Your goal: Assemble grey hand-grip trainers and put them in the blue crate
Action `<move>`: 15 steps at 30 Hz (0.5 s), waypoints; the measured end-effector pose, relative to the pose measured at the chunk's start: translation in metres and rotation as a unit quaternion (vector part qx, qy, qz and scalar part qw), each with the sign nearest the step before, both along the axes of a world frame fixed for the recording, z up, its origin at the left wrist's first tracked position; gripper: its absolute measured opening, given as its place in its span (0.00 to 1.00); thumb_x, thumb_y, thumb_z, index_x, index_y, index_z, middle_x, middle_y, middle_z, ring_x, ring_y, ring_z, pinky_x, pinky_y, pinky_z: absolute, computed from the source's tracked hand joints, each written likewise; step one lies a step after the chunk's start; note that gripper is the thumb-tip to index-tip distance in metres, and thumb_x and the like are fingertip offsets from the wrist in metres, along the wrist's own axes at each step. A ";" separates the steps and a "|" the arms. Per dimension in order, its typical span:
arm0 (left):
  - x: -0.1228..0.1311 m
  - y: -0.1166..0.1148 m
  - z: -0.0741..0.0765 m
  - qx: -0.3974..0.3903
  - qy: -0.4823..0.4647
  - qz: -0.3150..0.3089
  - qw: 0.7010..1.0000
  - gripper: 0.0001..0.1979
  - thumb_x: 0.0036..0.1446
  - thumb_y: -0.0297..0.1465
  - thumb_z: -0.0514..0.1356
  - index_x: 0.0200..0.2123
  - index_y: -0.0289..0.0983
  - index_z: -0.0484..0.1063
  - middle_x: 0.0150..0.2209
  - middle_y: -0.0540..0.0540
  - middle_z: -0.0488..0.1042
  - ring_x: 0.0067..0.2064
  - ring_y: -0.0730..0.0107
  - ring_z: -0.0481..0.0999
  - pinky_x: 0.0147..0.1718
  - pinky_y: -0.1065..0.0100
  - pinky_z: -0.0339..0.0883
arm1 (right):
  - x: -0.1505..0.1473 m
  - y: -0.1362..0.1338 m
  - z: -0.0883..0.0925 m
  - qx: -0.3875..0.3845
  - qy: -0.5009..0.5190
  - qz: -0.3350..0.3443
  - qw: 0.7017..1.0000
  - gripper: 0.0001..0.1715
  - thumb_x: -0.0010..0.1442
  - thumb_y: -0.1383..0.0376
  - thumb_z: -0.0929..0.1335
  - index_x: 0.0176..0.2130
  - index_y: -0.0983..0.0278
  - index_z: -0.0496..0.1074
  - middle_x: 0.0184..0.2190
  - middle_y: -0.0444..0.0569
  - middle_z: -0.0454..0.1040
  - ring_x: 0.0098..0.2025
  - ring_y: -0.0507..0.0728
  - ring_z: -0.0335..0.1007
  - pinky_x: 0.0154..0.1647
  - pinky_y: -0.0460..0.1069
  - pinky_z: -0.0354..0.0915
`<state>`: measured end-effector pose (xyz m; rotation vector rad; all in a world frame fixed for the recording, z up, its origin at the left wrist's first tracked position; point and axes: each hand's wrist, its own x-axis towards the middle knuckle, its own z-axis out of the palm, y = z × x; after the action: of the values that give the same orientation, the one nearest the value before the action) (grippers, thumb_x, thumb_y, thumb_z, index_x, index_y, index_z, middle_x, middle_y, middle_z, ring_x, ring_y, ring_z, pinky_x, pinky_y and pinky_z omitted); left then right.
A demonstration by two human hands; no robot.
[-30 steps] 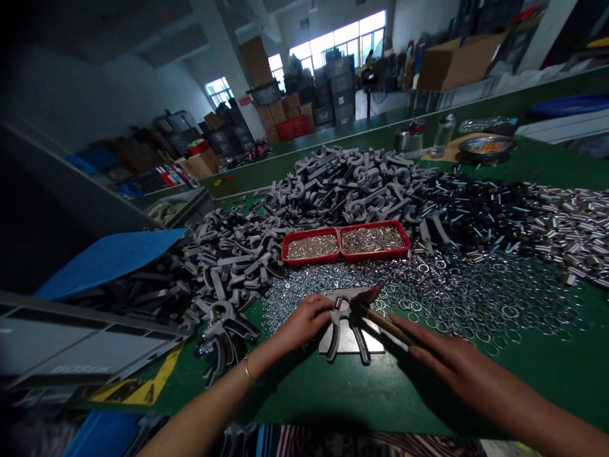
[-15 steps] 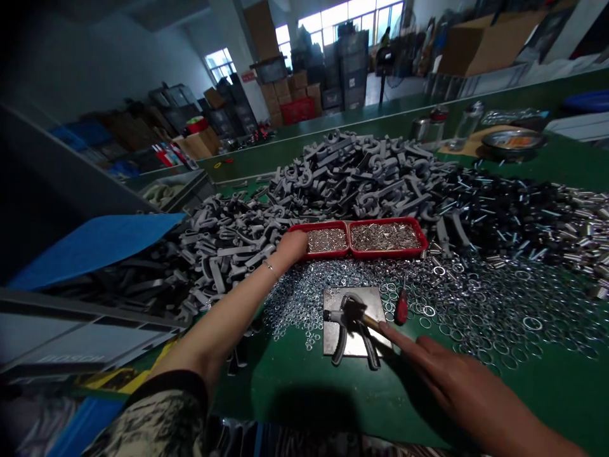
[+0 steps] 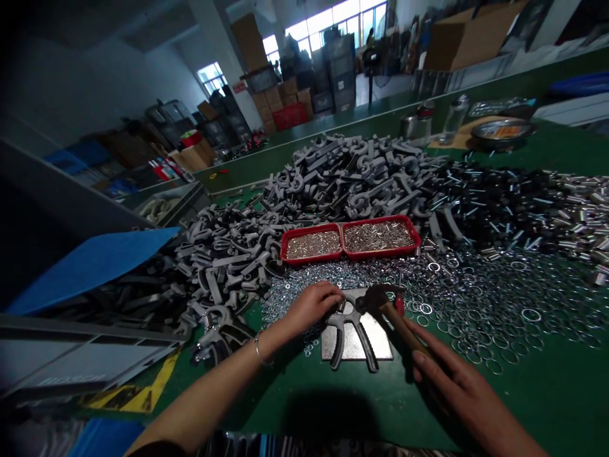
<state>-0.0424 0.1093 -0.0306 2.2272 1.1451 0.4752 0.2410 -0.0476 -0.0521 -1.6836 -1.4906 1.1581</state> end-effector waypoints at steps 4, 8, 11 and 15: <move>0.007 -0.007 -0.008 0.024 0.078 0.016 0.997 0.11 0.66 0.28 0.55 0.41 0.36 0.78 0.41 0.45 0.78 0.46 0.66 0.75 0.48 0.67 0.69 | -0.007 -0.004 -0.004 -0.118 0.163 -0.051 0.978 0.41 0.64 0.43 0.66 0.70 0.47 0.53 0.30 0.44 0.78 0.23 0.53 0.69 0.18 0.44 0.63; 0.014 0.004 -0.003 0.040 0.123 0.007 0.992 0.11 0.64 0.27 0.55 0.38 0.36 0.79 0.40 0.43 0.77 0.45 0.64 0.76 0.46 0.66 0.69 | -0.012 -0.004 -0.001 -0.121 0.196 -0.056 0.971 0.41 0.62 0.44 0.68 0.69 0.48 0.55 0.32 0.44 0.77 0.25 0.52 0.67 0.19 0.43 0.61; 0.017 0.007 -0.001 0.052 0.156 -0.003 0.986 0.11 0.63 0.27 0.55 0.38 0.35 0.79 0.40 0.43 0.77 0.45 0.63 0.76 0.46 0.67 0.69 | -0.014 -0.006 0.001 -0.120 0.214 -0.057 0.968 0.42 0.63 0.44 0.68 0.69 0.49 0.54 0.30 0.44 0.75 0.20 0.50 0.61 0.17 0.43 0.55; 0.020 0.006 0.000 0.073 0.201 -0.010 0.977 0.11 0.64 0.27 0.55 0.36 0.35 0.78 0.39 0.42 0.77 0.42 0.63 0.76 0.43 0.67 0.70 | -0.014 -0.008 -0.003 -0.108 0.214 -0.059 0.969 0.44 0.62 0.43 0.67 0.70 0.50 0.52 0.30 0.44 0.74 0.20 0.50 0.59 0.17 0.43 0.54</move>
<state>-0.0221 0.1149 -0.0306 2.5355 1.3213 0.0994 0.2275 -0.0558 -0.0550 -1.5086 -1.0145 1.5439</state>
